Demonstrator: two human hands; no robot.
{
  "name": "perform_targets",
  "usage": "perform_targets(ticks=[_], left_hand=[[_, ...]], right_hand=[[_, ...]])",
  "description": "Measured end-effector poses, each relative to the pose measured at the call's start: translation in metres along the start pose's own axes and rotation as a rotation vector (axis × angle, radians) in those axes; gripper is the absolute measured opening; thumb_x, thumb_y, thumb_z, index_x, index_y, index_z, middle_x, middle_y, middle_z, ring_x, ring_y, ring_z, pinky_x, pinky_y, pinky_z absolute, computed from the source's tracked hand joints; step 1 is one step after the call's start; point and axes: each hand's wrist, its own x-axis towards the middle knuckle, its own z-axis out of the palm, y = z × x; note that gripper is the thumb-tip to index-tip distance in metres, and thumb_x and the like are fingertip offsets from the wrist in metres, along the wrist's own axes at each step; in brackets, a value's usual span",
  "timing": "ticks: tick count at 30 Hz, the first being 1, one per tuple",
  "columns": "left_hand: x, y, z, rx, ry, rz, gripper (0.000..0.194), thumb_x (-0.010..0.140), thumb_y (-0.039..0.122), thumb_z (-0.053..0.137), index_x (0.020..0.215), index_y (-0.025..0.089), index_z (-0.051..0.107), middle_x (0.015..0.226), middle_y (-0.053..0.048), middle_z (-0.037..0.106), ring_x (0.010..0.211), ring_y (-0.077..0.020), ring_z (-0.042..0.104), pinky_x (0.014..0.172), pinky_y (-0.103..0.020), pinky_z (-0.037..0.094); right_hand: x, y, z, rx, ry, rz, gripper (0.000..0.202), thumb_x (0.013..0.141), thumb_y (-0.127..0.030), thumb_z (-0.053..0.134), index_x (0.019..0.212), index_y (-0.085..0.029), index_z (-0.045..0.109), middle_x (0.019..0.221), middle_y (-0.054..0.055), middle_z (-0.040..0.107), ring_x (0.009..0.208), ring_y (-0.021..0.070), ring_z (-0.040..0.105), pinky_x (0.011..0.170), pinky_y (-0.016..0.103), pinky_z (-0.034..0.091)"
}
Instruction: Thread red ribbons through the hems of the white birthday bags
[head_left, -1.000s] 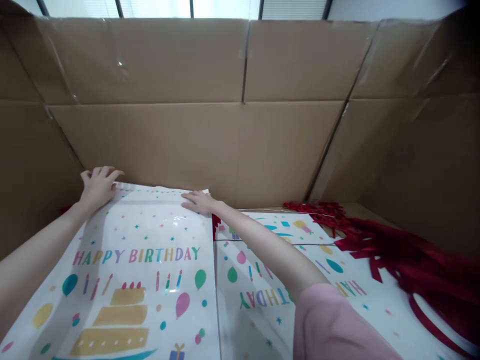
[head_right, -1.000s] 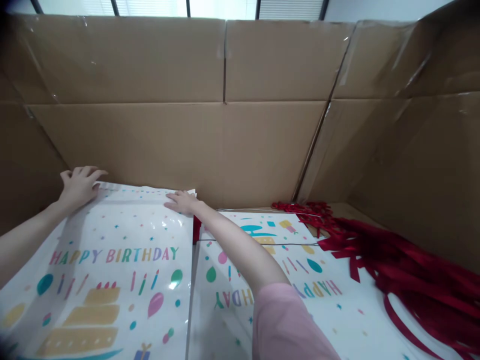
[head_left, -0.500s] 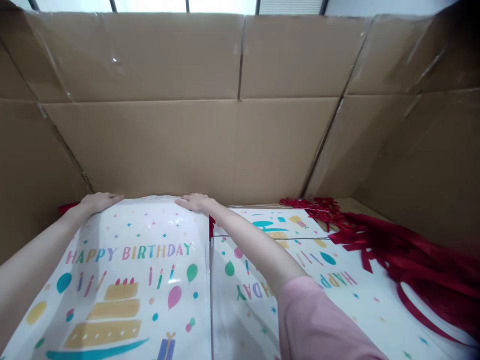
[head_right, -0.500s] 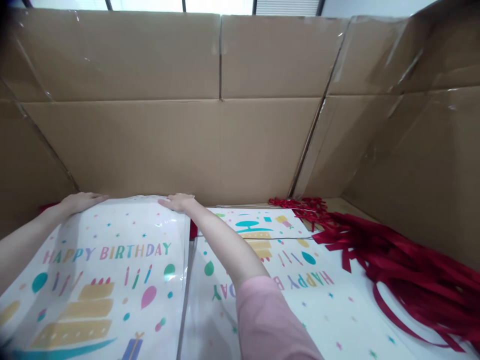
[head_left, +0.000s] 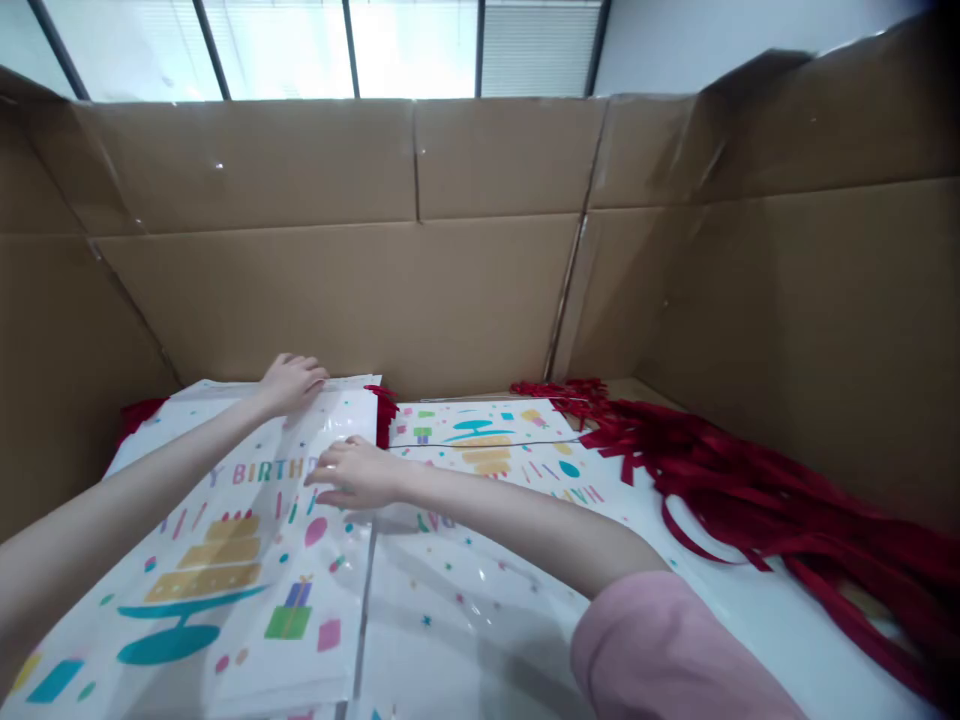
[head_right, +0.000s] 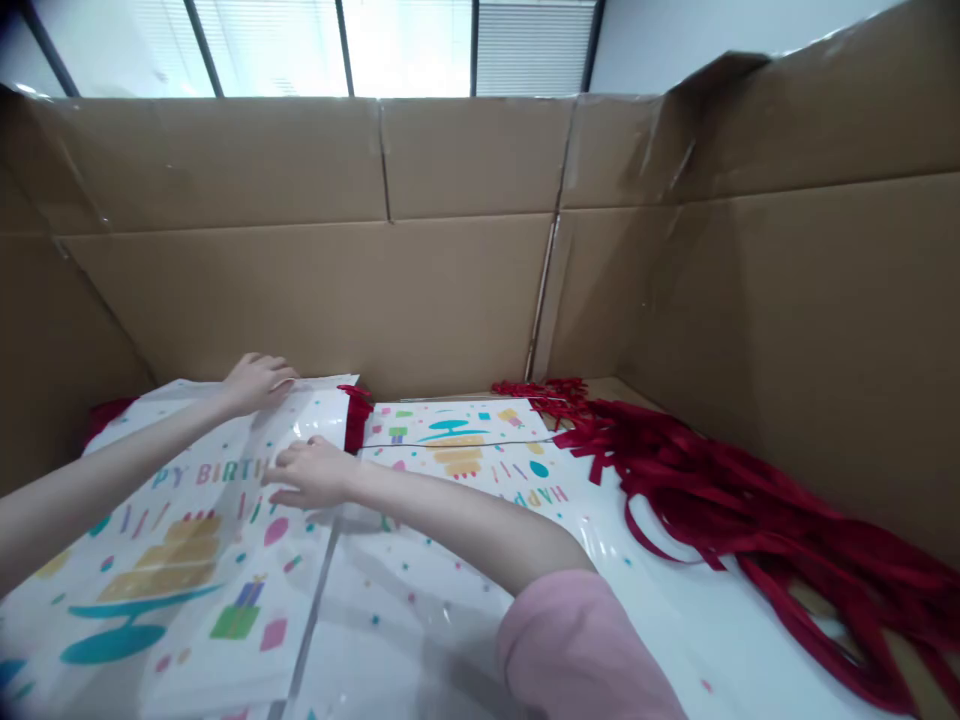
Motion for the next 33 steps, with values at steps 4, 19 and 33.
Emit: perform_targets(ticks=[4, 19, 33], left_hand=[[0.031, 0.112, -0.026, -0.086, 0.097, 0.375, 0.030, 0.091, 0.028, 0.036, 0.086, 0.021, 0.065, 0.089, -0.005, 0.063, 0.085, -0.0158, 0.055, 0.088, -0.033, 0.029], [0.123, 0.484, -0.063, -0.559, 0.029, 0.940, 0.028, 0.091, 0.039, 0.045, 0.095, 0.019, 0.064, 0.088, -0.004, 0.063, 0.082, -0.0151, 0.058, 0.070, -0.023, 0.037], [0.129, 0.543, -0.051, -0.750, -0.214, 0.826, 0.010, 0.082, 0.018, 0.054, 0.085, 0.018, 0.065, 0.085, -0.001, 0.067, 0.072, -0.0126, 0.058, 0.062, -0.021, 0.037]], right_hand=[[-0.070, -0.035, -0.017, -0.051, -0.037, -0.144, 0.021, 0.092, -0.031, 0.047, 0.093, -0.019, 0.063, 0.091, 0.004, 0.063, 0.091, 0.0168, 0.052, 0.076, 0.029, 0.034], [-0.448, -0.009, -0.070, -0.075, 0.217, 0.847, 0.025, 0.091, -0.025, 0.044, 0.073, -0.016, 0.059, 0.079, 0.005, 0.061, 0.077, 0.0160, 0.052, 0.071, 0.026, 0.036], [-0.546, -0.003, -0.067, -0.280, 0.157, 1.074, 0.021, 0.080, -0.028, 0.061, 0.101, -0.023, 0.060, 0.100, 0.005, 0.061, 0.099, 0.0213, 0.051, 0.087, 0.035, 0.034]])
